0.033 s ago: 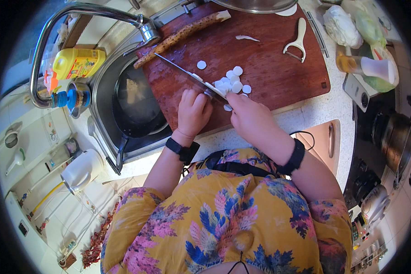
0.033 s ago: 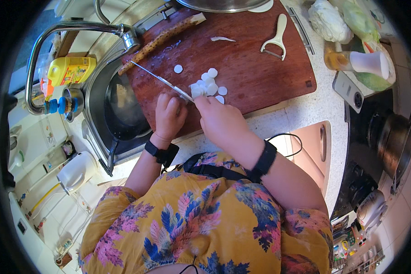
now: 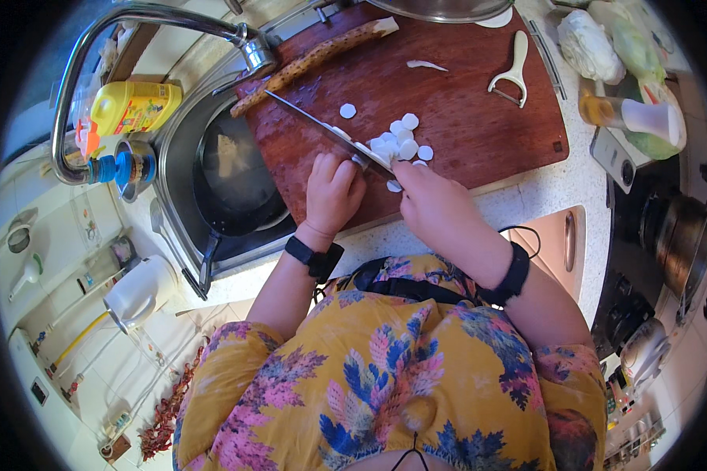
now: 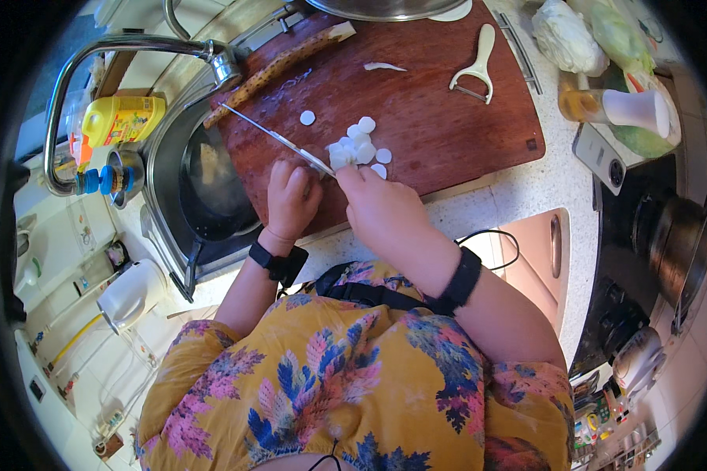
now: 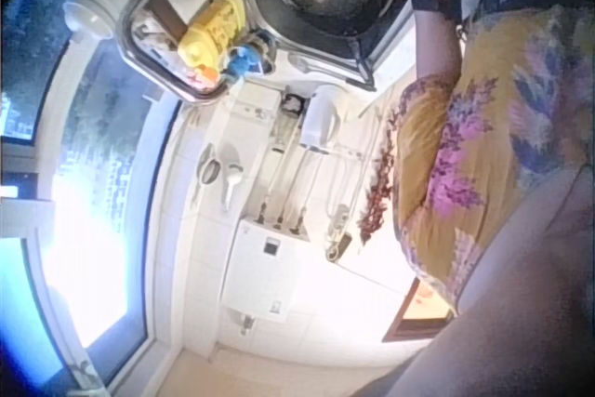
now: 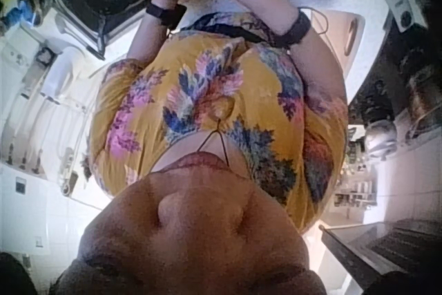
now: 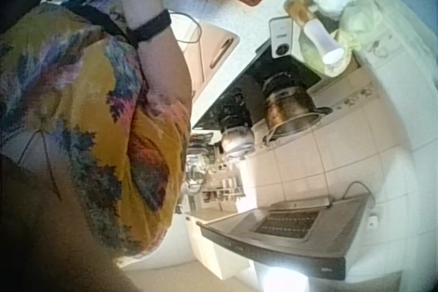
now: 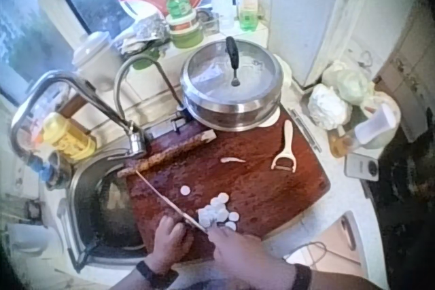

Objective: The person slices white round objects on a wooden cutting board, then washes and slices red dates. The person uses a knife to cut the items into smaller pieces.

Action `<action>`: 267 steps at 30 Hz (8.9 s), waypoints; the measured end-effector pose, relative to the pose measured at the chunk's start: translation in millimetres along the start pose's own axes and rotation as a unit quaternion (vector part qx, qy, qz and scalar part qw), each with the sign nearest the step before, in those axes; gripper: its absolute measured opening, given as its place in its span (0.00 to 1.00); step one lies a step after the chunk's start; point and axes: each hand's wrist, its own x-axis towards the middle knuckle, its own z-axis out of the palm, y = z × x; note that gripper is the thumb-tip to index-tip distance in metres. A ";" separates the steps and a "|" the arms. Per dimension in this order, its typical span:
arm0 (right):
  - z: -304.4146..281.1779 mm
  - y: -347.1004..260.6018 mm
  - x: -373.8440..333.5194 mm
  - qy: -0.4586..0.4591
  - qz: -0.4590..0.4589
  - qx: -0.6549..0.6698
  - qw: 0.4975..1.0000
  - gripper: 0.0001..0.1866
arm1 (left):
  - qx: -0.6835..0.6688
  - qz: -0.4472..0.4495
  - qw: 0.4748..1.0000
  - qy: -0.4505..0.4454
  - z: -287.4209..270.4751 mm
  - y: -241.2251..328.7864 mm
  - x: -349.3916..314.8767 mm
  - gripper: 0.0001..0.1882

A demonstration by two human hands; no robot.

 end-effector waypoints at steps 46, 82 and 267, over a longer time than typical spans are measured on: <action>-31.2 -5.0 -11.2 0.020 -0.007 -0.045 0.999 0.15 | 0.000 0.027 1.000 -0.010 14.4 3.5 9.9 0.11; -14.7 3.3 -5.5 0.004 0.000 -0.016 1.000 0.15 | 0.008 0.016 1.000 -0.020 15.3 3.4 6.1 0.11; 12.1 7.7 -2.6 -0.054 -0.018 0.056 0.997 0.19 | 0.011 -0.059 0.995 0.076 29.1 8.4 -26.9 0.14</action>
